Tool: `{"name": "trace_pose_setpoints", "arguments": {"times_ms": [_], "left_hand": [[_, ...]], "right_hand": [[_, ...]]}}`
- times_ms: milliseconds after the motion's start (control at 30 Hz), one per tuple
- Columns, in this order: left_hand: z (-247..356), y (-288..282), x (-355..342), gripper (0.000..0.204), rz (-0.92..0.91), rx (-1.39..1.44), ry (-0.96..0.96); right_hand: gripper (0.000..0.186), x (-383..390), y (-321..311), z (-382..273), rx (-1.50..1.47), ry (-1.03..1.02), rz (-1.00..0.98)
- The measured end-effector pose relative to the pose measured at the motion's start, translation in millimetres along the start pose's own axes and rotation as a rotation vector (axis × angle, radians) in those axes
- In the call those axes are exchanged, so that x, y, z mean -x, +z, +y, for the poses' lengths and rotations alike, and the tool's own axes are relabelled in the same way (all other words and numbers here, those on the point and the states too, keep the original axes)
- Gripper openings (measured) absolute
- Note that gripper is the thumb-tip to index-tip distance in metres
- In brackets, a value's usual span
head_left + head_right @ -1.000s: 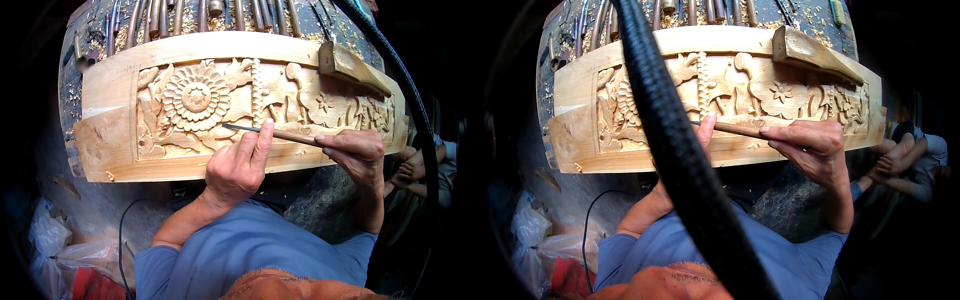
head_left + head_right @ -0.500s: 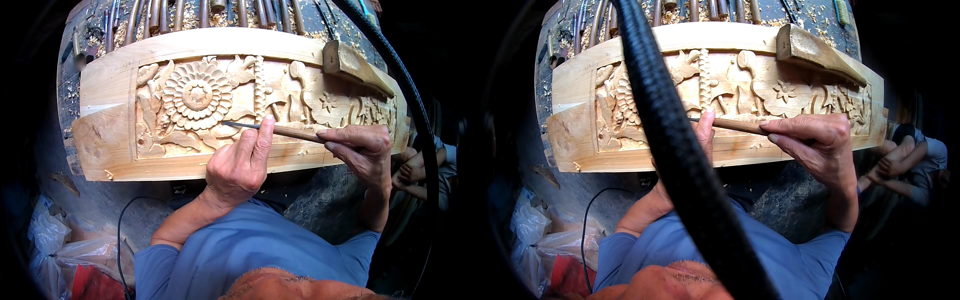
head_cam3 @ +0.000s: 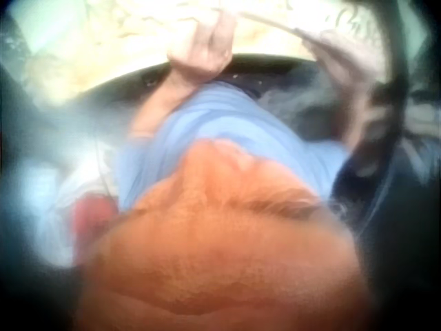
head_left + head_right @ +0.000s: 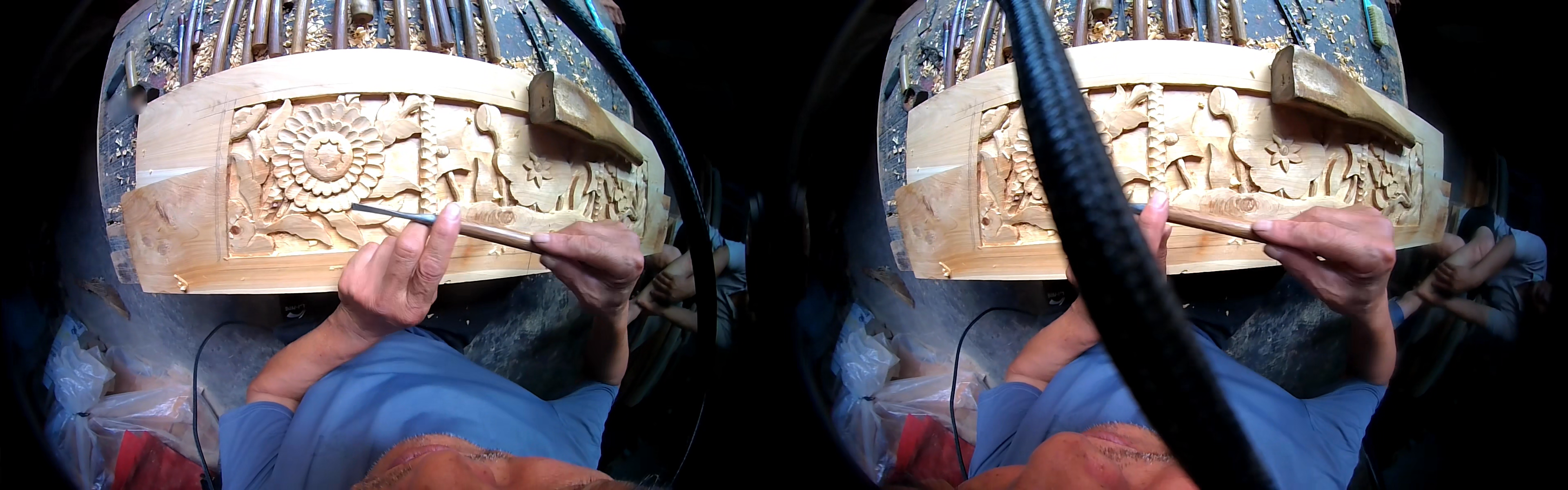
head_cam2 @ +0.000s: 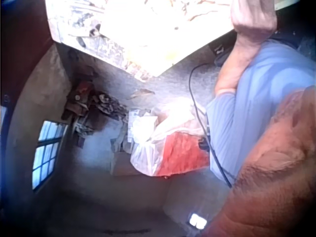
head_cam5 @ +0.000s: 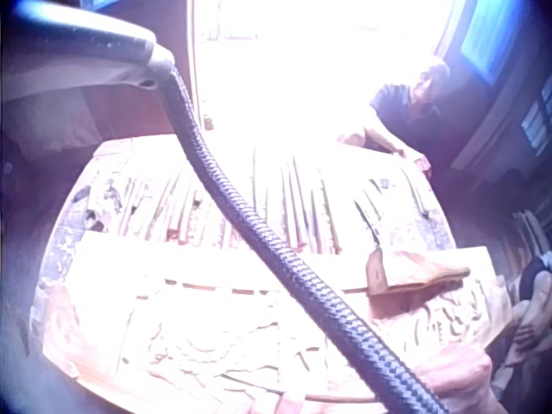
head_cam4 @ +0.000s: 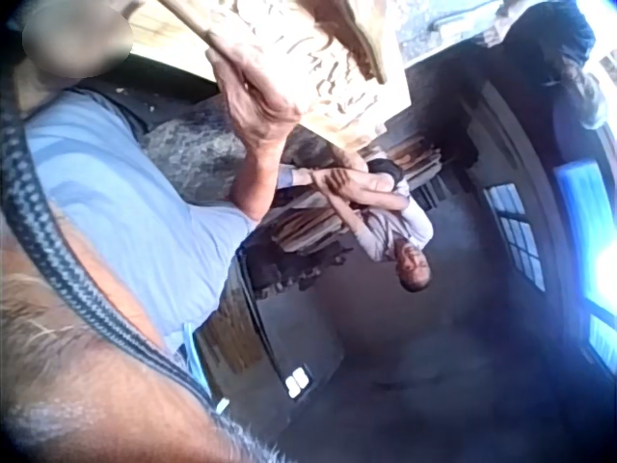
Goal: The person carves a floral and decorative pattern into a wooden panel using a chisel and a wooden mallet, occasionally picking up different chisels from a table and blowing away wood shavings.
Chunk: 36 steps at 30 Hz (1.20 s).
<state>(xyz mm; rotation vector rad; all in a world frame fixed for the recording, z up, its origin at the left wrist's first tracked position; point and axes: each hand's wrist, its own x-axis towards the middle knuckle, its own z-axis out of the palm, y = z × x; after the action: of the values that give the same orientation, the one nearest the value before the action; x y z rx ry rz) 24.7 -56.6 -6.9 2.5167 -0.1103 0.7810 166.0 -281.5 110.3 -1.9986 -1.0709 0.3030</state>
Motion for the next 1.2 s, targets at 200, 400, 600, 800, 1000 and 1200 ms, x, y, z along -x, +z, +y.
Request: {"name": "trace_pose_setpoints", "arguments": {"times_ms": [200,400,600,800,1000,1200], "left_hand": [[-0.6,4.3,-2.1,0.053,-0.03,-0.035,0.027],[0.0,0.1,-1.2,0.051,-0.094,-0.045,0.033],[2.8,-1.1,-0.9,0.046,-0.152,-0.02,0.008],[0.3,-2.9,-4.5,0.044,-0.135,-0.044,0.033],[0.2,-5.3,-7.4,0.046,-0.132,-0.058,0.041],[-0.5,-7.7,-9.7,0.046,-0.14,-0.115,0.074]], "right_hand": [[0.023,1.4,-6.7,-1.5,0.07,0.159,-0.06],[0.024,-6.8,-19.8,6.7,0.046,0.13,-0.139],[0.024,-6.5,-23.8,20.1,-0.028,0.142,-0.158],[0.026,-5.2,-25.9,28.5,-0.023,0.22,-0.198],[0.021,3.6,-15.9,38.2,-0.111,0.306,-0.072],[0.022,1.8,-28.8,39.7,-0.22,0.466,-0.129]]}}
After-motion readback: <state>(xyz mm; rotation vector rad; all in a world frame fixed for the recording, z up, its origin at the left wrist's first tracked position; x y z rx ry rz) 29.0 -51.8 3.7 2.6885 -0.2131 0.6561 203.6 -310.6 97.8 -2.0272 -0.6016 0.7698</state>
